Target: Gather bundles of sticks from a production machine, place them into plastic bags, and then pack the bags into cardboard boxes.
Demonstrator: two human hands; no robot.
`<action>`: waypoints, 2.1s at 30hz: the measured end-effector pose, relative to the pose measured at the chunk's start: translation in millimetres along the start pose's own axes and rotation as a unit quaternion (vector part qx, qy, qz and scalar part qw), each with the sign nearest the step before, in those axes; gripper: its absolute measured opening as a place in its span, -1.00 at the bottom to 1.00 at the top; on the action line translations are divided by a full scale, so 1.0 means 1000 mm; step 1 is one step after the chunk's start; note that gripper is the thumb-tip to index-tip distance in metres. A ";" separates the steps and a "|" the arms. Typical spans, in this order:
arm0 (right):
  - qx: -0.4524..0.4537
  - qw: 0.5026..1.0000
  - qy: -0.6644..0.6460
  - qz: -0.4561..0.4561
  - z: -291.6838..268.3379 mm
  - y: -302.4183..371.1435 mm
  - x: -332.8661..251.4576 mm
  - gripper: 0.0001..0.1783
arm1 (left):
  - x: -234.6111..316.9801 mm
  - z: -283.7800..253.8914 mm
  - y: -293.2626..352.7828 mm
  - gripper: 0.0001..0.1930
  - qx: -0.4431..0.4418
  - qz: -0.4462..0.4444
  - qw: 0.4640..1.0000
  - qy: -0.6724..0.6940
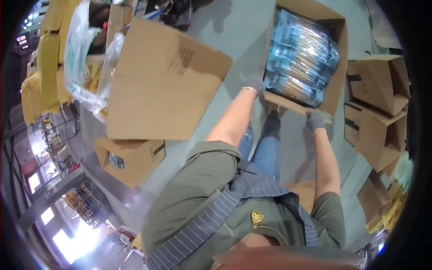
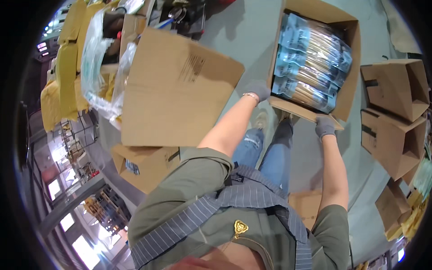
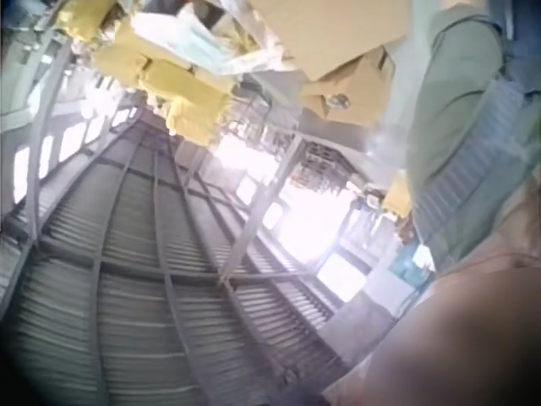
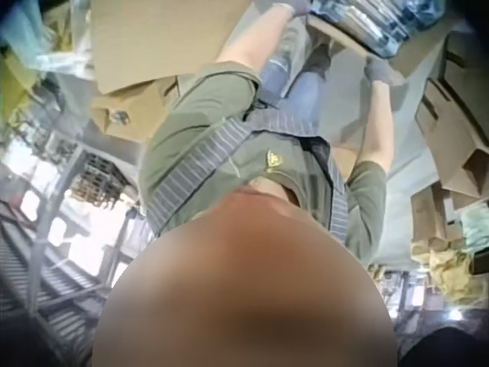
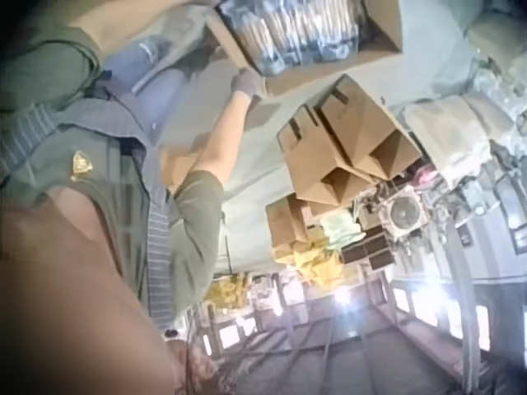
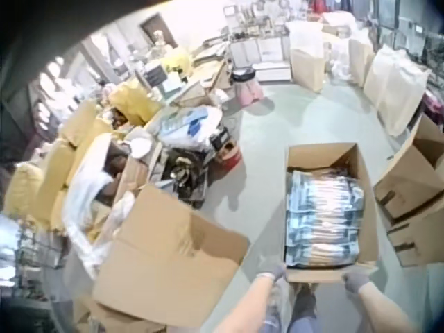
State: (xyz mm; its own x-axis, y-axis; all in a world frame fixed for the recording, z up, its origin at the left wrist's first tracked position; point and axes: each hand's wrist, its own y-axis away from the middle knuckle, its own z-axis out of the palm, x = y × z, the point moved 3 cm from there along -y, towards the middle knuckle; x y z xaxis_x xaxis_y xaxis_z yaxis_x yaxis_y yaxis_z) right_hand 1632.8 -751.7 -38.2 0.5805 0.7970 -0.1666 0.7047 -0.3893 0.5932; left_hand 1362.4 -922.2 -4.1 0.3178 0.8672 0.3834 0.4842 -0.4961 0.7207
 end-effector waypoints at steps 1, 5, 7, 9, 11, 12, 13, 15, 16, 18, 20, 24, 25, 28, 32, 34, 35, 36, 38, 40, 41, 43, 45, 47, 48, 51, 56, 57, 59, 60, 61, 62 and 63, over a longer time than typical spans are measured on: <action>0.014 1.000 -0.001 0.007 0.019 0.020 -0.015 -0.83 | -0.020 0.019 0.004 -0.61 -0.009 0.027 0.999 -0.035; -0.007 1.000 0.021 0.015 0.071 0.085 -0.051 -0.81 | -0.063 0.065 0.049 -0.66 0.065 0.053 0.995 -0.050; -0.029 0.999 0.011 0.019 0.101 0.128 -0.072 -0.81 | -0.082 0.099 0.079 -0.67 0.046 0.048 0.998 -0.024; -0.010 0.999 -0.001 0.047 0.146 0.169 -0.081 -0.79 | -0.113 0.145 0.108 -0.68 0.029 0.040 0.998 -0.029; -0.021 0.999 0.023 0.039 0.166 0.198 -0.088 -0.78 | -0.128 0.158 0.126 -0.68 0.006 0.049 0.992 -0.118; -0.020 0.998 0.047 0.036 0.159 0.200 -0.089 -0.77 | -0.127 0.145 0.131 -0.68 0.011 0.050 0.991 -0.121; -0.018 0.998 0.054 0.036 0.150 0.200 -0.087 -0.76 | -0.126 0.134 0.138 -0.68 0.021 0.051 0.994 -0.097; 0.000 0.998 0.043 0.038 0.172 0.226 -0.107 -0.75 | -0.152 0.143 0.166 -0.68 0.014 0.059 0.995 -0.076; 0.022 0.999 0.036 0.034 0.182 0.238 -0.119 -0.75 | -0.161 0.143 0.175 -0.68 0.007 0.066 0.995 -0.078; 0.023 0.998 0.020 0.055 0.206 0.259 -0.141 -0.72 | -0.182 0.155 0.196 -0.67 0.007 0.080 0.994 -0.074; 0.003 0.996 0.037 0.080 0.232 0.272 -0.165 -0.71 | -0.205 0.158 0.212 -0.70 0.056 0.080 0.993 -0.070; -0.001 0.995 -0.036 0.093 0.276 0.341 -0.226 -0.70 | -0.259 0.185 0.269 -0.69 0.053 0.114 0.984 -0.128; -0.010 0.993 -0.052 0.103 0.290 0.355 -0.238 -0.72 | -0.268 0.190 0.284 -0.68 0.008 0.081 0.991 -0.102; 0.013 0.996 0.009 0.090 0.319 0.397 -0.274 -0.77 | -0.316 0.214 0.317 -0.68 0.003 0.085 0.994 -0.071; 0.070 0.991 -0.077 0.081 0.372 0.447 -0.338 -0.85 | -0.390 0.217 0.370 -0.64 -0.029 0.100 0.989 -0.108; 0.075 0.991 -0.074 0.080 0.395 0.474 -0.379 -0.84 | -0.425 0.224 0.396 -0.64 -0.048 0.113 0.984 -0.131; 0.048 0.993 -0.050 0.098 0.408 0.489 -0.402 -0.84 | -0.441 0.223 0.407 -0.64 -0.051 0.114 0.981 -0.146; 0.024 0.992 -0.028 0.123 0.418 0.497 -0.422 -0.83 | -0.452 0.223 0.415 -0.64 -0.054 0.130 0.978 -0.152; 0.021 0.990 -0.060 0.129 0.432 0.516 -0.469 -0.83 | -0.489 0.223 0.448 -0.64 -0.032 0.124 0.980 -0.153; 0.017 0.987 -0.090 0.134 0.449 0.536 -0.497 -0.82 | -0.523 0.228 0.463 -0.65 -0.039 0.138 0.973 -0.179; 0.017 0.987 -0.087 0.135 0.468 0.546 -0.512 -0.82 | -0.545 0.236 0.475 -0.65 -0.053 0.144 0.966 -0.207; 0.029 0.984 -0.100 0.147 0.513 0.577 -0.545 -0.82 | -0.589 0.252 0.503 -0.66 -0.089 0.147 0.960 -0.221; 0.038 0.981 -0.103 0.161 0.532 0.591 -0.583 -0.82 | -0.621 0.245 0.515 -0.66 -0.068 0.162 0.960 -0.219; 0.029 0.976 -0.128 0.176 0.559 0.610 -0.623 -0.82 | -0.649 0.236 0.537 -0.66 -0.081 0.185 0.950 -0.240; 0.036 0.972 -0.133 0.189 0.562 0.613 -0.644 -0.82 | -0.659 0.224 0.544 -0.66 -0.073 0.191 0.948 -0.242; 0.043 0.966 -0.152 0.204 0.582 0.630 -0.719 -0.81 | -0.716 0.226 0.541 -0.68 -0.089 0.247 0.919 -0.295; -0.024 0.962 -0.154 0.224 0.622 0.645 -0.832 -0.81 | -0.788 0.208 0.570 -0.70 -0.066 0.288 0.903 -0.312; -0.003 0.959 -0.164 0.232 0.632 0.649 -0.854 -0.81 | -0.800 0.204 0.577 -0.71 -0.084 0.269 0.903 -0.324; 0.019 0.954 -0.177 0.243 0.651 0.657 -0.894 -0.81 | -0.831 0.199 0.589 -0.71 -0.102 0.251 0.900 -0.342; 0.020 0.957 -0.160 0.239 0.660 0.662 -0.911 -0.82 | -0.848 0.197 0.594 -0.71 -0.098 0.253 0.898 -0.346; 0.021 0.961 -0.143 0.237 0.669 0.664 -0.929 -0.82 | -0.864 0.194 0.598 -0.71 -0.093 0.255 0.896 -0.351; 0.022 0.958 -0.149 0.243 0.673 0.667 -0.945 -0.82 | -0.878 0.191 0.603 -0.71 -0.096 0.260 0.892 -0.358; 0.043 0.949 -0.173 0.262 0.675 0.669 -0.958 -0.82 | -0.890 0.185 0.605 -0.70 -0.098 0.271 0.890 -0.354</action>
State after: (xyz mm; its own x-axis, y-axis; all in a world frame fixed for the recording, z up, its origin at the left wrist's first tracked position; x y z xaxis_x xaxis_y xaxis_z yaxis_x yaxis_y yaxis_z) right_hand 1823.8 -2087.2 -13.2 0.9486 0.2911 -0.1240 0.3051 -0.7374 0.6026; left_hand 1523.6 -2002.4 -15.9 0.9288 0.2228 0.2961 -0.0273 -0.7557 0.6544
